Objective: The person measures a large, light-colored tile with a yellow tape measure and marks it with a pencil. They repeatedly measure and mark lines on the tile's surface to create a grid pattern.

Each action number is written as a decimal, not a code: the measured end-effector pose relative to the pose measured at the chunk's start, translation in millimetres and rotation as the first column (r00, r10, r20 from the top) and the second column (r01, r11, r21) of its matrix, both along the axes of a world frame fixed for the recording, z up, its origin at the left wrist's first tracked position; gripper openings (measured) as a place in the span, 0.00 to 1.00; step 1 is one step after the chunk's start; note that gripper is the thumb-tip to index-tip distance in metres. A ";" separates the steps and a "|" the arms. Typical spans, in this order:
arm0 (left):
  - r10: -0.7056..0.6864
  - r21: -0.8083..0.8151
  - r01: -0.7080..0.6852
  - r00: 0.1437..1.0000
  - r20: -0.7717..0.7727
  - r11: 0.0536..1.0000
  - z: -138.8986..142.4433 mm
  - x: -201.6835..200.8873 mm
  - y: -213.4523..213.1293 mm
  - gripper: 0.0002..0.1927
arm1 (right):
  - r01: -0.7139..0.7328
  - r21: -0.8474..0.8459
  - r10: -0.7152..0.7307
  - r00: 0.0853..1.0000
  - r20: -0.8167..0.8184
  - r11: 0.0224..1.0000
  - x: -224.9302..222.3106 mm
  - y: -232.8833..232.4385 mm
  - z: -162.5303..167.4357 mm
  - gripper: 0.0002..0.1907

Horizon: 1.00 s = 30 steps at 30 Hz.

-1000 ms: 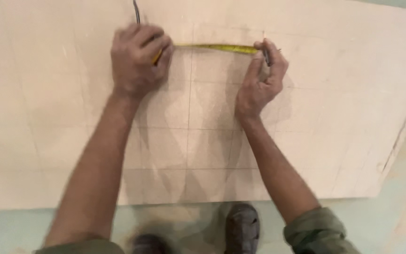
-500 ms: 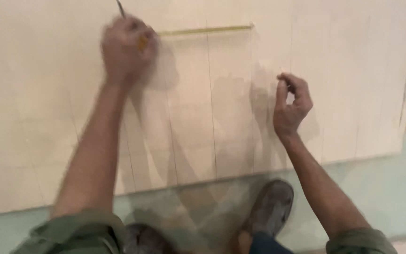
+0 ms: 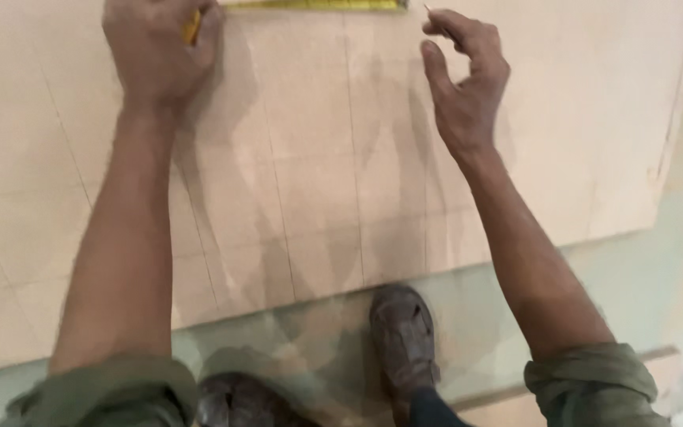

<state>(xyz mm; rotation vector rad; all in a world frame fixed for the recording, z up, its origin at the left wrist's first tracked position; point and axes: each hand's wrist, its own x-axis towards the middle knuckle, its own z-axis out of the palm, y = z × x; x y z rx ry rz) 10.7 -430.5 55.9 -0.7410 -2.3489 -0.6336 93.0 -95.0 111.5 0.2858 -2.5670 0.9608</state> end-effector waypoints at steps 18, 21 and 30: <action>-0.034 -0.050 0.047 0.972 0.234 0.998 -39.8 2.4 -18.7 0.07 | -0.080 -0.312 0.127 0.983 0.135 0.947 -71.4 2.8 -92.7 0.08; -0.030 -0.058 0.045 0.971 0.235 0.997 -39.2 1.3 -18.8 0.07 | -0.117 -0.278 0.149 0.984 0.096 0.954 -72.1 5.5 -95.0 0.07; -0.024 -0.065 0.041 0.971 0.239 0.997 -39.4 2.1 -20.4 0.08 | -0.103 -0.324 0.150 0.981 0.122 0.940 -71.3 6.8 -99.6 0.08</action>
